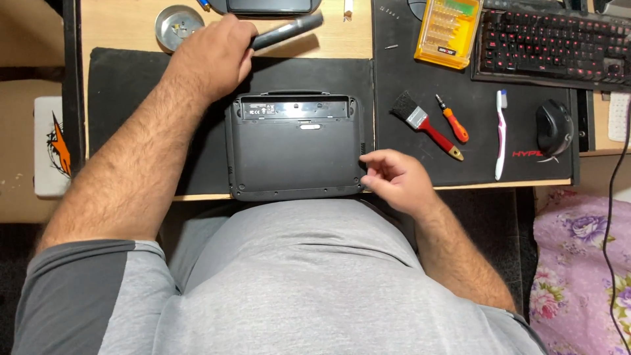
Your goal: Disassembling and reassembling a small laptop by removing screws and the battery pack.
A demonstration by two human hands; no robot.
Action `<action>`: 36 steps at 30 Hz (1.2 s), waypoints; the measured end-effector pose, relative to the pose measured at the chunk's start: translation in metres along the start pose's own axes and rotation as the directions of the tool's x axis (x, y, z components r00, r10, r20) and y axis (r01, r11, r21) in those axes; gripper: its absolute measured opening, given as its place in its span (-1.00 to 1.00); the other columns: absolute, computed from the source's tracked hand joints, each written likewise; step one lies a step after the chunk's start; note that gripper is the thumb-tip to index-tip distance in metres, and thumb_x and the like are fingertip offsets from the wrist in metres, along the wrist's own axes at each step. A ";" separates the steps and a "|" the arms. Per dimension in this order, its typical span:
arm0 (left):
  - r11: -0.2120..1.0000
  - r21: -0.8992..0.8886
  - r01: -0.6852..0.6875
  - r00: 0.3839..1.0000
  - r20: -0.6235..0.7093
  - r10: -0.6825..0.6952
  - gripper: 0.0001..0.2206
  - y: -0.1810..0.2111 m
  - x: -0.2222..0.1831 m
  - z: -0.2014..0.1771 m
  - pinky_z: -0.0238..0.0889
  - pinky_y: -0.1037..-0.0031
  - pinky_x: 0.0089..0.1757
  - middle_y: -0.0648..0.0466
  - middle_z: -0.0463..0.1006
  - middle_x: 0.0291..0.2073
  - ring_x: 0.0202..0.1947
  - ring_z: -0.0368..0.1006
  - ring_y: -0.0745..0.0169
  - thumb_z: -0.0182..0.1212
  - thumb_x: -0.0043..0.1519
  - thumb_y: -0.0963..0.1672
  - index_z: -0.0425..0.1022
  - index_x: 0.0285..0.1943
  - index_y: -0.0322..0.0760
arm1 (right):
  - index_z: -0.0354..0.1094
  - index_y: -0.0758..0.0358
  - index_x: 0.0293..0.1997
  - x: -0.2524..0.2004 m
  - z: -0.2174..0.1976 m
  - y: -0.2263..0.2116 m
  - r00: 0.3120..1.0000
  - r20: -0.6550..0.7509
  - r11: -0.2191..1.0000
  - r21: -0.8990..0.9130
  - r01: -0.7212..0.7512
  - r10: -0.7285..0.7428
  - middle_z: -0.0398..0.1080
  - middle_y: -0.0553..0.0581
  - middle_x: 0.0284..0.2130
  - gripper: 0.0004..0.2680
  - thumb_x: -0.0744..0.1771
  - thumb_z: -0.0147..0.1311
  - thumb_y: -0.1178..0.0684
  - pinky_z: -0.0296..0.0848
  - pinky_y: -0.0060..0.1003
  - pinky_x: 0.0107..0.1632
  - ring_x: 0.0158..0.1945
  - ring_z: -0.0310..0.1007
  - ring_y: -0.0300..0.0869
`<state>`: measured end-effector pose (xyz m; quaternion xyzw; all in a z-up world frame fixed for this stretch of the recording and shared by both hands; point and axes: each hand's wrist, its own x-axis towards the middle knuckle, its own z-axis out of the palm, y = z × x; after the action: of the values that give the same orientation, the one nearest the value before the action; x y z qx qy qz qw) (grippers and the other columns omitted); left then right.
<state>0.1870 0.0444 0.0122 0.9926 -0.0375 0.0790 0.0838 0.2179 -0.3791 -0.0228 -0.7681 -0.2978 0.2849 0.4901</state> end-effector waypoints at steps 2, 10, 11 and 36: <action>0.987 -0.157 0.034 0.997 -0.065 -0.045 -0.80 0.006 -0.005 -0.010 0.35 0.07 -0.27 -0.16 0.46 -0.09 -0.19 0.45 -0.20 0.10 0.36 -0.21 0.39 0.15 -0.36 | 0.46 0.18 0.08 0.004 -0.002 -0.008 0.998 -0.056 0.999 0.037 0.024 -0.022 0.44 -0.04 -0.39 -0.76 0.31 0.25 0.21 0.41 -0.52 -0.29 -0.40 0.37 -0.41; 0.733 -0.590 0.338 0.920 0.044 -0.389 -0.79 0.017 -0.018 -0.028 0.32 0.35 -0.16 0.09 0.52 -0.21 -0.22 0.44 0.22 -0.01 0.36 -0.21 0.43 0.14 -0.22 | 0.38 0.24 0.16 0.061 0.002 -0.051 0.912 -0.190 0.931 -0.106 0.350 -0.364 0.35 0.08 -0.19 -0.74 0.35 0.26 0.14 0.44 -0.38 -0.10 -0.19 0.39 -0.23; 0.707 -0.614 0.352 0.911 0.052 -0.408 -0.80 0.017 -0.019 -0.027 0.30 0.41 -0.19 0.19 0.48 -0.30 -0.29 0.39 0.33 0.04 0.36 -0.22 0.43 0.13 -0.18 | 0.35 0.27 0.21 0.072 0.003 -0.057 0.880 -0.130 0.876 -0.239 0.418 -0.456 0.36 0.17 -0.06 -0.70 0.35 0.25 0.09 0.42 -0.24 0.04 -0.01 0.38 -0.09; 0.952 -0.303 -0.049 0.968 -0.249 -0.029 -0.61 0.053 -0.075 0.034 0.05 0.28 0.11 0.21 0.51 -0.09 0.12 0.30 0.15 0.44 0.18 0.09 0.53 0.09 -0.02 | 0.41 0.09 0.28 0.125 0.012 -0.021 0.827 0.095 0.684 -0.515 0.517 -0.554 0.31 0.07 -0.08 -0.63 0.35 0.28 -0.15 0.18 -0.07 0.22 0.07 0.24 0.00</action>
<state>0.1139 -0.0090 -0.0250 0.9494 -0.0433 0.1974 0.2404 0.2880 -0.2726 -0.0264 -0.7593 -0.5576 0.0118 0.3354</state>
